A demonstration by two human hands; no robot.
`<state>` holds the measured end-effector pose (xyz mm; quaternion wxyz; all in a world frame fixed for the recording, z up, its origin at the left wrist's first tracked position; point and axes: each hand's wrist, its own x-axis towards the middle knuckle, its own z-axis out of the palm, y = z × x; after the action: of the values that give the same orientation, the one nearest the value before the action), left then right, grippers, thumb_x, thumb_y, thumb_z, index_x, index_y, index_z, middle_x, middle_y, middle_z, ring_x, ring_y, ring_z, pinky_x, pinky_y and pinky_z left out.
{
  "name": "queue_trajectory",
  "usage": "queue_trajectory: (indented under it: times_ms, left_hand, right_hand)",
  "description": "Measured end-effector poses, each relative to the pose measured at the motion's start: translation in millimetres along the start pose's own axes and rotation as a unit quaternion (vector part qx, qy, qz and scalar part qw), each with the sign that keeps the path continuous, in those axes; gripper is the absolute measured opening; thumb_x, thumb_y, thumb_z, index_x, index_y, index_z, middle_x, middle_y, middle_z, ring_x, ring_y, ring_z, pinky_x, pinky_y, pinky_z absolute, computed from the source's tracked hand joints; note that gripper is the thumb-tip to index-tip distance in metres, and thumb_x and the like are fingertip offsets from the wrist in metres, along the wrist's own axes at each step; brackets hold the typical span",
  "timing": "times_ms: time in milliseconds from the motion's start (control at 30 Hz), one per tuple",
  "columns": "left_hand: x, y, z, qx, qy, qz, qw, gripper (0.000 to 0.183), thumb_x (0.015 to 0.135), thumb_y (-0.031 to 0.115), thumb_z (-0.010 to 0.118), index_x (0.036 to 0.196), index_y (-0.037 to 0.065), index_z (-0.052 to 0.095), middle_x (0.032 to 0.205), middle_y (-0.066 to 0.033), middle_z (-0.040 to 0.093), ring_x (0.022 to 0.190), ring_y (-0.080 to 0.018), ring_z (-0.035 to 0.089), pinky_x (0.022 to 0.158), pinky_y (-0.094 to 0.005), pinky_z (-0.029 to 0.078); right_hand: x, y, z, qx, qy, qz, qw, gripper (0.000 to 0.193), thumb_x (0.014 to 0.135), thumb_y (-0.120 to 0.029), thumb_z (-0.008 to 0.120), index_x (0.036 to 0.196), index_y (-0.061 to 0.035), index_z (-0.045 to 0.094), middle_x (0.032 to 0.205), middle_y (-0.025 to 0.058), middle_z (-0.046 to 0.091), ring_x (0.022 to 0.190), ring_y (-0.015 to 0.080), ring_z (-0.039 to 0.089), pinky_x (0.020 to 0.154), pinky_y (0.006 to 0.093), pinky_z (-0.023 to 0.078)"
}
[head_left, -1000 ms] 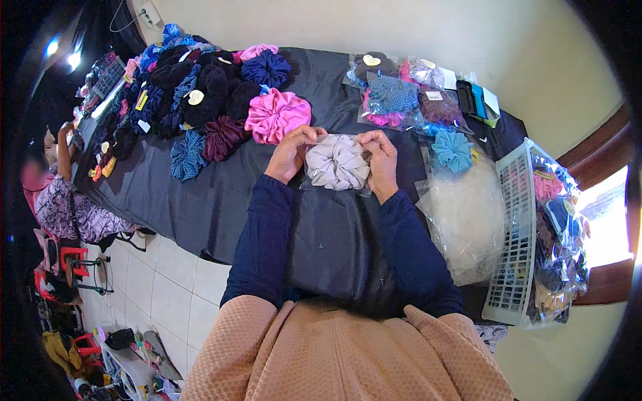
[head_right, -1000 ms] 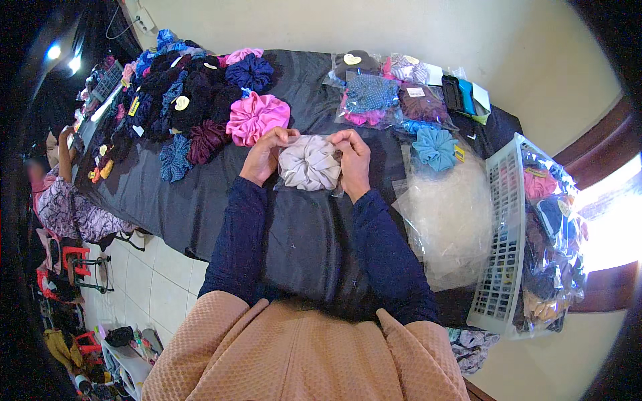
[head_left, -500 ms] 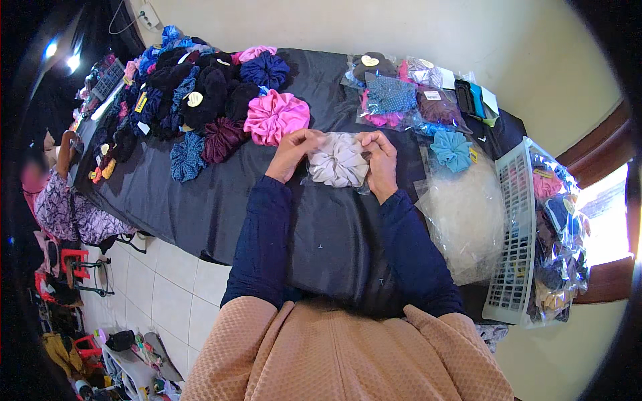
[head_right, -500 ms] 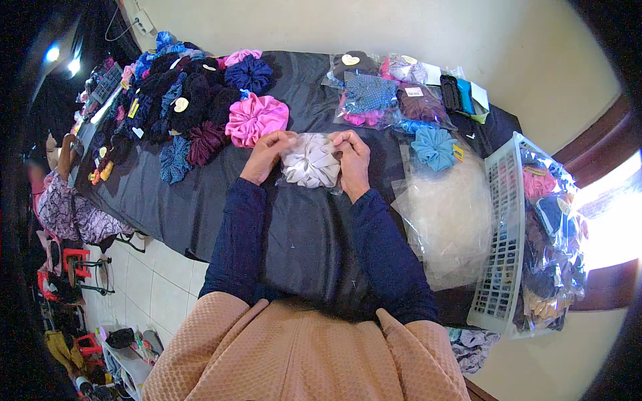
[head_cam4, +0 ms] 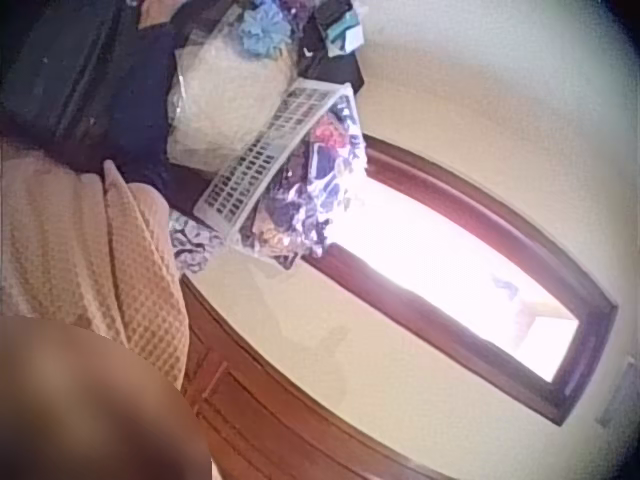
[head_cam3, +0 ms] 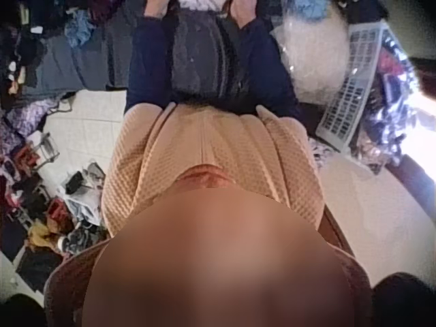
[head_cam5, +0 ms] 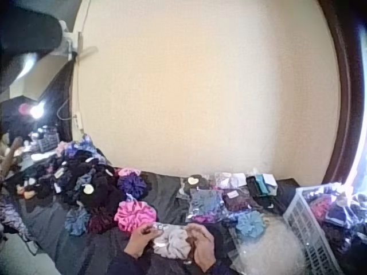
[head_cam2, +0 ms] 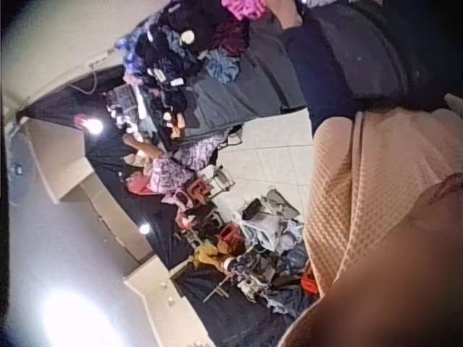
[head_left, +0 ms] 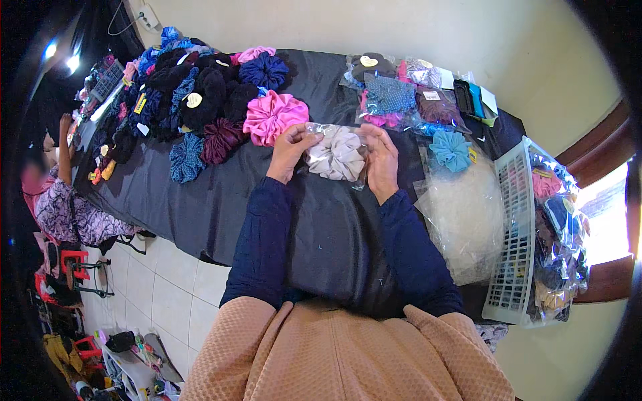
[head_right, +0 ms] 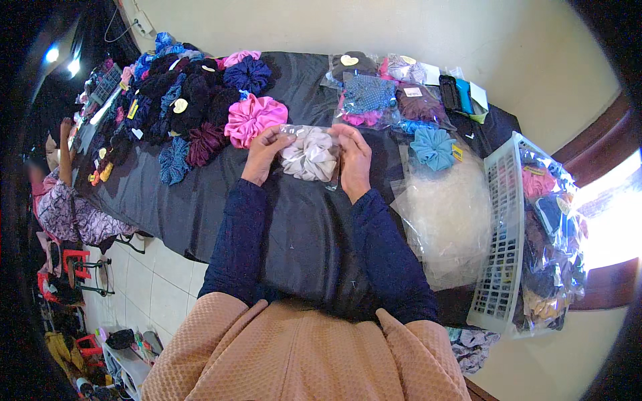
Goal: The recorder is placing various colored scrunchies into individual clear plastic bags.
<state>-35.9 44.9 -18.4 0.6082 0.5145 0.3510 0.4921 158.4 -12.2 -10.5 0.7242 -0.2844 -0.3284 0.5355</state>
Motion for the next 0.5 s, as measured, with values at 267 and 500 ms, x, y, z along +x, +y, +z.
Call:
queue_trajectory:
  times_ms: [267,500]
  left_hand:
    - [1.2,1.9,0.4,-0.065,0.048,0.021,0.997,0.030,0.078,0.004,0.072,0.106,0.000,0.062,0.092,-0.0043,0.067,0.081,-0.0093,0.063,0.074,-0.0207,0.047]
    - [-1.1,4.6,0.8,-0.066,0.073,0.046,0.994,0.020,0.080,0.005,0.071,0.099,-0.001,0.066,0.087,-0.0044,0.068,0.078,-0.0093,0.063,0.072,-0.0210,0.048]
  right_hand:
    - [4.1,0.0,0.3,0.006,0.014,0.035,0.999,0.037,0.095,-0.023,0.045,0.124,-0.0008,0.052,0.108,0.0097,0.063,0.095,0.0176,0.061,0.085,0.0295,0.047]
    - [-6.5,-0.9,10.4,-0.156,-0.028,-0.020,0.987,0.027,0.087,-0.008,0.058,0.112,0.0010,0.060,0.099,0.0033,0.062,0.089,0.0096,0.056,0.080,0.0231,0.044]
